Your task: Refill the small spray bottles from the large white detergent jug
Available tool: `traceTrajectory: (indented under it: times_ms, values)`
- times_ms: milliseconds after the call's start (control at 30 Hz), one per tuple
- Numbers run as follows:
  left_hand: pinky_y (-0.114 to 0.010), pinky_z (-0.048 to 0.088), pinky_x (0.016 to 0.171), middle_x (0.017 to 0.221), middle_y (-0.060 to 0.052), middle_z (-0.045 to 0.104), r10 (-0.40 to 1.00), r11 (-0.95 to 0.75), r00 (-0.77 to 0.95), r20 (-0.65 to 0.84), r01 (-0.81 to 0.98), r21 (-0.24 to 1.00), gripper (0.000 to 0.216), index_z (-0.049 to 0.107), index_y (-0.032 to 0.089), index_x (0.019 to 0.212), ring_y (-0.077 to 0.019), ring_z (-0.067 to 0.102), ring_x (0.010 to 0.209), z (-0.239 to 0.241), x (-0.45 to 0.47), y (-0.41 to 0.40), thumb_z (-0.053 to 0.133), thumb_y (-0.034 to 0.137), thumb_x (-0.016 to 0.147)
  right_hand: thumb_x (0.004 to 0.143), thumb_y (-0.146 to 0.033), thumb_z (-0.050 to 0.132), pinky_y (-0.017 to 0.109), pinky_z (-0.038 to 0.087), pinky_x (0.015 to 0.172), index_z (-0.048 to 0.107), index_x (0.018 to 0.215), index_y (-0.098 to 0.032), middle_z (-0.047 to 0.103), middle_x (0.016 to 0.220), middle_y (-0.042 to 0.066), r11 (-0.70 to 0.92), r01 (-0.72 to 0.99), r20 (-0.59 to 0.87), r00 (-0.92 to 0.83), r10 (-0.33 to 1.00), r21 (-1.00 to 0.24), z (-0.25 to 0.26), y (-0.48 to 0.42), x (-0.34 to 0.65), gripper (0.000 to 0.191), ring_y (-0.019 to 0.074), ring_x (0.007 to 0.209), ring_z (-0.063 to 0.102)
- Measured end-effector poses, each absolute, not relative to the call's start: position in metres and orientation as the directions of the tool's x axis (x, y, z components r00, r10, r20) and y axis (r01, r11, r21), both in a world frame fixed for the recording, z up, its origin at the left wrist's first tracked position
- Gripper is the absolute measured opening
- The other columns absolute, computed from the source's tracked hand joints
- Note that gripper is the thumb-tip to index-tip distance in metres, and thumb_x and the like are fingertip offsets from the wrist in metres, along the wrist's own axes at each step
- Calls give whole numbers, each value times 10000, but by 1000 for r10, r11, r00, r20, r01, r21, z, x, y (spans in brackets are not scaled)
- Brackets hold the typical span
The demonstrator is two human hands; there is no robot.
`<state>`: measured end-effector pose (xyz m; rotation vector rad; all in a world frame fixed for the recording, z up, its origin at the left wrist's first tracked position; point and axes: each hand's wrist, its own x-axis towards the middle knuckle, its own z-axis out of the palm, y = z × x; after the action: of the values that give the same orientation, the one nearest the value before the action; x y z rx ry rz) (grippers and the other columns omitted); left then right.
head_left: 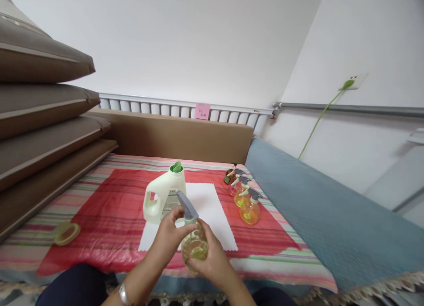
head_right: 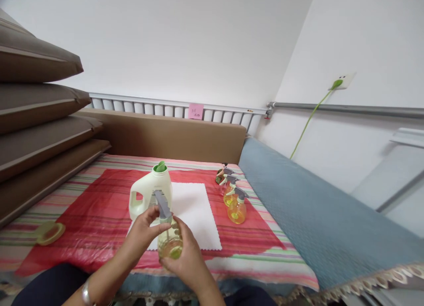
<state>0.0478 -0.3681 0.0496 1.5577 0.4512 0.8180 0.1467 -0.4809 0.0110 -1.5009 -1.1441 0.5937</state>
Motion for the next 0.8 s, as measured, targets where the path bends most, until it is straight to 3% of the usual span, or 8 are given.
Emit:
traceTrajectory:
  times_ms: [67,167,267,433,567,800]
  values:
    - [-396,393,910,1002,-80,663,728,-168,645,231,-158,973,449,614,172,964,-285,566,1001,47,49,-371,767,288,558,561,-91,661,382,441,904,310,1309,-251,506,1233,82,69,340,219,427,877,-938,9,-479,145,842,230,1060,538]
    - [-405,362,956,1128,-92,626,678,-17,720,149,-187,982,457,586,188,1078,-281,513,1116,48,48,-376,687,362,668,573,-81,658,398,410,949,304,1321,-250,493,1259,86,89,331,231,418,879,-939,6,-477,143,844,239,1116,506]
    - [-406,372,945,1038,-99,664,667,77,735,125,-235,969,372,609,159,1021,-276,558,1051,49,49,-379,642,372,717,581,-100,677,423,341,1012,292,1332,-268,447,1309,84,98,387,268,416,869,-917,1,-476,144,860,248,1197,435]
    - [-395,396,901,991,-91,662,784,-30,589,198,-283,959,316,585,150,980,-260,587,971,41,57,-382,642,332,728,553,-95,703,414,335,1018,273,1338,-274,410,1336,80,115,452,322,414,852,-885,-3,-472,144,912,244,1217,407]
    - [-390,340,961,1114,-98,605,834,-139,504,224,-201,970,369,564,160,1055,-269,516,1093,46,59,-388,624,332,734,543,-115,718,405,361,994,333,1301,-255,469,1264,78,106,512,366,438,821,-852,0,-469,142,862,251,1166,448]
    - [-358,313,998,1186,-81,570,724,-160,654,218,-148,976,368,527,190,1129,-250,470,1157,53,52,-393,526,378,812,553,-139,711,402,381,979,318,1305,-223,491,1259,98,97,412,317,508,801,-906,0,-468,144,853,255,1144,479]
